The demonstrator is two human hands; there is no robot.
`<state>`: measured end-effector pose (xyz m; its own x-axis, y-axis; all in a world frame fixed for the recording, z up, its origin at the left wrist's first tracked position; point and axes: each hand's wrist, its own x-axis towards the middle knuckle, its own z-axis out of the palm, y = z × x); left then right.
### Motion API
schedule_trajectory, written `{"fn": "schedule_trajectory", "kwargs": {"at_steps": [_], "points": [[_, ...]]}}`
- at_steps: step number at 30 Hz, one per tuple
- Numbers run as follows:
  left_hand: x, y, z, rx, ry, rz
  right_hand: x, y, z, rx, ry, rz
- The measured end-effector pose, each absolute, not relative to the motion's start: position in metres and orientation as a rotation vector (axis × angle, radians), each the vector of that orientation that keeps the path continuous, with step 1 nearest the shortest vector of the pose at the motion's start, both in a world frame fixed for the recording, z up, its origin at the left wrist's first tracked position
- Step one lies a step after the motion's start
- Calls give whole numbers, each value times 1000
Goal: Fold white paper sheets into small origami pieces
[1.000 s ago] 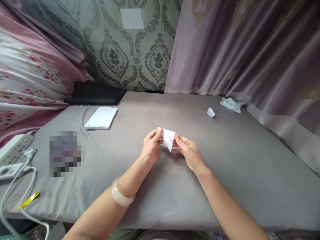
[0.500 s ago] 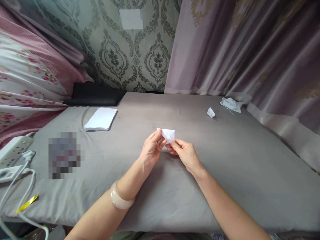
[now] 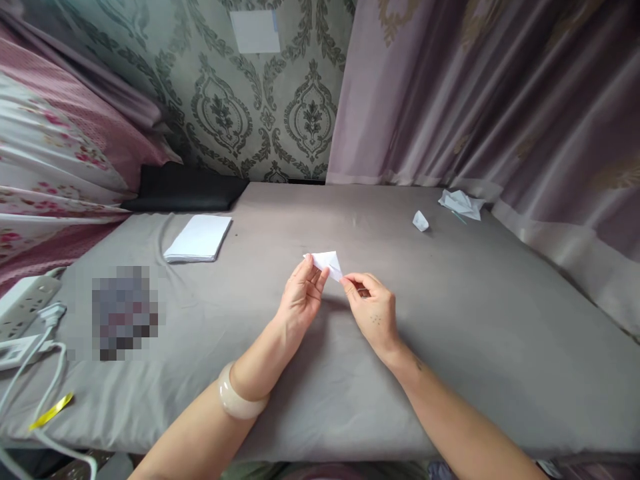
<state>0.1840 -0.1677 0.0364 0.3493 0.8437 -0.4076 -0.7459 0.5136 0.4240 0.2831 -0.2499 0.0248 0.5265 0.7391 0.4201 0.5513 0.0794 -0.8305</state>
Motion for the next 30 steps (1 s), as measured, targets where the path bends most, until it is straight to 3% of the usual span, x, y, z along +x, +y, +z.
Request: {"fn": "schedule_trajectory", "kwargs": {"at_steps": [13,25,30], "points": [[184,-169,37,208,604,1006,289,-246,24,-1550,-1116,361],[176,-166,44,146,412,854,291,-250,31,-1501,-1352,9],[175,-166,47,256,300,887,291,-254,31,-1598,-1295,142]]}}
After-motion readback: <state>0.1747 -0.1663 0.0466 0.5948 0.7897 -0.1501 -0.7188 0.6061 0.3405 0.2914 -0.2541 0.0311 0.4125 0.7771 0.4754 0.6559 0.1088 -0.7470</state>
